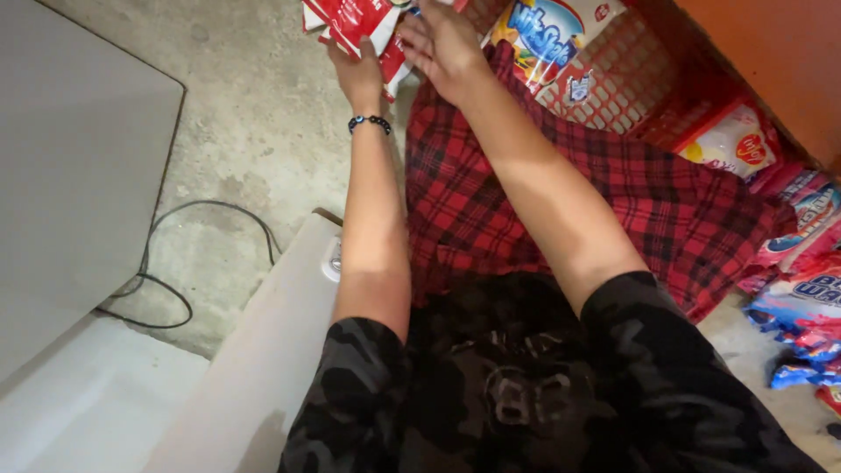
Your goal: Stocking and organizing bags of milkshake mix on a lower shelf in a grocery store.
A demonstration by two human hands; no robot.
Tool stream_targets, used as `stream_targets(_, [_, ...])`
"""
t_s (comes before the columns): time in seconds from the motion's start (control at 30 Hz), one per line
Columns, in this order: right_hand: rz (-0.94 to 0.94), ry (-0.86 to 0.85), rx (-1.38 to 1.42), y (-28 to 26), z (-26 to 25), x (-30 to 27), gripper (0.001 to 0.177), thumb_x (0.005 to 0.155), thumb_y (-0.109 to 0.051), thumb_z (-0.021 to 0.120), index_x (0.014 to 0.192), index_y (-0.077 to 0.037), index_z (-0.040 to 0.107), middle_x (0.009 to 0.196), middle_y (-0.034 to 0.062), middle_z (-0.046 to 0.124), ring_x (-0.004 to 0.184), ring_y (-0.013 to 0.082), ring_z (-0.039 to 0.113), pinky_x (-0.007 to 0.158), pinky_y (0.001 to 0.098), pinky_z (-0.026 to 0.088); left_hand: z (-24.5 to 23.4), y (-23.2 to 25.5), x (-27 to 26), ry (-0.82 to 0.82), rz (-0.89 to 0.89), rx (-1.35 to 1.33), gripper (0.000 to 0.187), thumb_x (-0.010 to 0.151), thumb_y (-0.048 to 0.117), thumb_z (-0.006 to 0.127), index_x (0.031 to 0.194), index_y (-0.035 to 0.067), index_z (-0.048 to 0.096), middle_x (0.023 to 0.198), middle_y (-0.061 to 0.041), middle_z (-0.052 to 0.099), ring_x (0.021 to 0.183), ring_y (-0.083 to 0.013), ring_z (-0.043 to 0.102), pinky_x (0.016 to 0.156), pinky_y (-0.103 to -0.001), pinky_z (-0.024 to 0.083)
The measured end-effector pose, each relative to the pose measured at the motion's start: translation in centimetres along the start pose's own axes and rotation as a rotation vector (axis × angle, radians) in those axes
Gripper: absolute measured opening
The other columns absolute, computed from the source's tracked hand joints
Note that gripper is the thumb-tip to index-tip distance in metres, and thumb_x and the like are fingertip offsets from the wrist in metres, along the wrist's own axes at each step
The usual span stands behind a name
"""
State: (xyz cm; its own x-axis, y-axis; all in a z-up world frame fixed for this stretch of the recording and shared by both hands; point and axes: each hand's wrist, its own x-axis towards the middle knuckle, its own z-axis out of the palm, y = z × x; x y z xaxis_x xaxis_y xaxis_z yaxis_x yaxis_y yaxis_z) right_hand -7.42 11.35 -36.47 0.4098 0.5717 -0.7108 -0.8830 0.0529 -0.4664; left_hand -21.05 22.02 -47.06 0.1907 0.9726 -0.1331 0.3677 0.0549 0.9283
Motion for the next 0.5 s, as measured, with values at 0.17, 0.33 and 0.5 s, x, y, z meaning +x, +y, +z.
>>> stream_targets(0.17, [0.058, -0.031, -0.121, 0.1, -0.1, -3.1, 0.051, 0.092, -0.042, 0.072, 0.132, -0.015, 0.058, 0.127, 0.0084, 0.065, 0.120, 0.0251, 0.064, 0.102, 0.0460, 0.049, 0.7, -6.9, 1.1, -0.080, -0.324, -0.434, 0.024, 0.095, 0.016, 0.073, 0.100, -0.004, 0.060, 0.089, -0.011, 0.068, 0.075, -0.0191, 0.063, 0.066, -0.036, 0.053])
stream_targets(0.33, [0.057, -0.031, -0.158, -0.1, 0.3, -2.8, 0.046, 0.092, -0.044, 0.077, 0.125, -0.015, 0.063, 0.121, 0.0057, 0.062, 0.112, 0.0245, 0.061, 0.101, 0.0486, 0.050, -1.3, 3.7, -1.4, -0.127, -0.258, -0.264, 0.033, 0.094, 0.022, 0.076, 0.077, 0.002, 0.056, 0.064, -0.002, 0.059, 0.056, -0.0127, 0.051, 0.050, -0.032, 0.042])
stream_targets(0.5, [0.148, 0.008, -0.058, -2.2, 1.6, -3.4, 0.055, 0.085, -0.052, 0.072, 0.125, -0.015, 0.065, 0.118, 0.0074, 0.073, 0.106, 0.0273, 0.068, 0.095, 0.0507, 0.053, -2.7, 14.3, -9.2, -0.188, -0.019, -0.117, 0.033, 0.096, 0.024, 0.076, 0.077, 0.005, 0.056, 0.065, 0.000, 0.054, 0.060, -0.0099, 0.048, 0.055, -0.030, 0.042])
